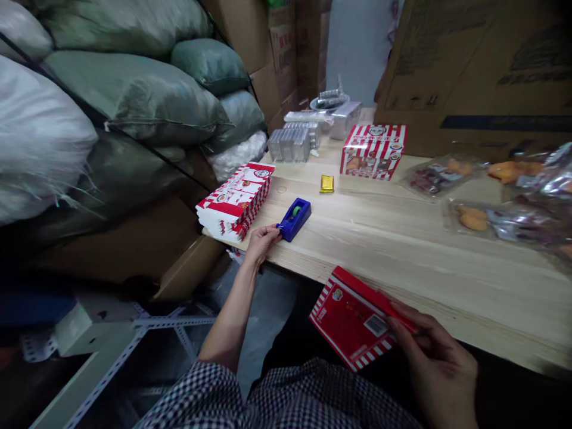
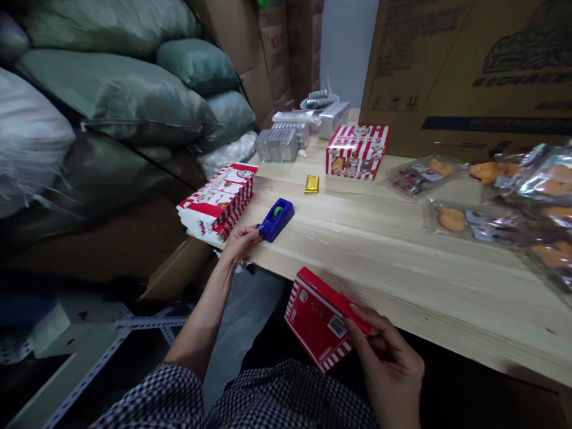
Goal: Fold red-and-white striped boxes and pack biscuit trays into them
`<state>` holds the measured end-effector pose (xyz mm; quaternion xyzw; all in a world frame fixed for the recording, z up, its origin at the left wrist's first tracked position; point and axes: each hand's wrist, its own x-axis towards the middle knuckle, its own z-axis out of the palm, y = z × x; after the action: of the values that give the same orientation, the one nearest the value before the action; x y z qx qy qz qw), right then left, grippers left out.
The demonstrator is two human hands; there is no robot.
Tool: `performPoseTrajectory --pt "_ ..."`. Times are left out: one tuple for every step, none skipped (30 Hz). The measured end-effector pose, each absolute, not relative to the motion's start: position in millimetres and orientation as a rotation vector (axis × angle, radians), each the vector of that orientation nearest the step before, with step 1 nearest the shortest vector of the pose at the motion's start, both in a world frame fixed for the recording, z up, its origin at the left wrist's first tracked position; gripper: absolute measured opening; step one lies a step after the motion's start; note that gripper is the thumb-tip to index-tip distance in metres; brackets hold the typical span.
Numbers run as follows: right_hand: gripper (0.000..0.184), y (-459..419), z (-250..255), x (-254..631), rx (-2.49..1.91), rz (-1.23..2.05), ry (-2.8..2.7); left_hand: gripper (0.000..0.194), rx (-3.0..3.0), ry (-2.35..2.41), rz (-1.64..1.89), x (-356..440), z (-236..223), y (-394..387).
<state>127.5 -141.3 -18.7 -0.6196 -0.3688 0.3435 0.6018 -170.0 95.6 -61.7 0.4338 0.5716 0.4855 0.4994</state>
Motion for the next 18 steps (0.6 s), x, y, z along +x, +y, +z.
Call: performPoseTrajectory --pt "0.021 -140 -19 125 -1.428 0.761 -0.867 0.035 1.055 1.408 1.196 -170 -67 95" --pt "0.020 -139 -18 123 -1.421 0.727 -0.886 0.033 1.066 1.439 1.215 -170 -71 94" --pt "0.019 -139 -16 121 -1.415 0.690 -0.902 0.030 1.083 1.473 1.232 -171 -74 93" --pt "0.018 -139 -13 119 -1.407 0.651 -0.917 0.026 1.103 1.506 1.248 -172 -75 92" --pt "0.017 -139 -11 117 -1.397 0.616 -0.932 0.023 1.127 1.535 1.262 -172 -74 90" --pt "0.016 -140 -8 115 -1.386 0.584 -0.947 0.021 1.151 1.558 1.275 -171 -70 85" --pt "0.016 -141 -6 114 -1.376 0.553 -0.964 0.018 1.174 1.570 1.283 -168 -65 79" --pt "0.018 -142 -5 113 -1.364 0.529 -0.988 0.016 1.197 1.567 1.287 -164 -58 69" --pt "0.020 -144 -4 112 -1.352 0.516 -1.020 0.016 1.217 1.546 1.284 -156 -50 57" --pt "0.023 -145 -4 111 -1.341 0.511 -1.056 0.017 1.237 1.511 1.269 -147 -40 41" --pt "0.025 -146 -5 110 -1.328 0.507 -1.094 0.017 1.263 1.448 1.248 -136 -29 23" --pt "0.027 -147 -7 109 -1.314 0.504 -1.132 0.017 1.280 1.328 1.225 -123 -18 3" --pt "0.028 -148 -10 108 -1.301 0.498 -1.168 0.017 1.257 1.219 1.193 -110 -7 -17" --pt "0.030 -150 -12 107 -1.289 0.487 -1.201 0.016 1.198 1.133 1.157 -97 3 -36" --pt "0.032 -151 -14 105 -1.282 0.474 -1.231 0.016 1.132 1.064 1.107 -85 12 -53" --pt "0.033 -152 -17 104 -1.276 0.466 -1.257 0.020 1.055 1.010 1.074 -75 19 -66" --pt "0.033 -153 -19 103 -1.272 0.465 -1.279 0.034 0.974 0.958 1.044 -66 23 -77" --pt "0.034 -154 -20 102 -1.268 0.470 -1.301 0.052 0.903 0.916 1.025 -60 26 -83"
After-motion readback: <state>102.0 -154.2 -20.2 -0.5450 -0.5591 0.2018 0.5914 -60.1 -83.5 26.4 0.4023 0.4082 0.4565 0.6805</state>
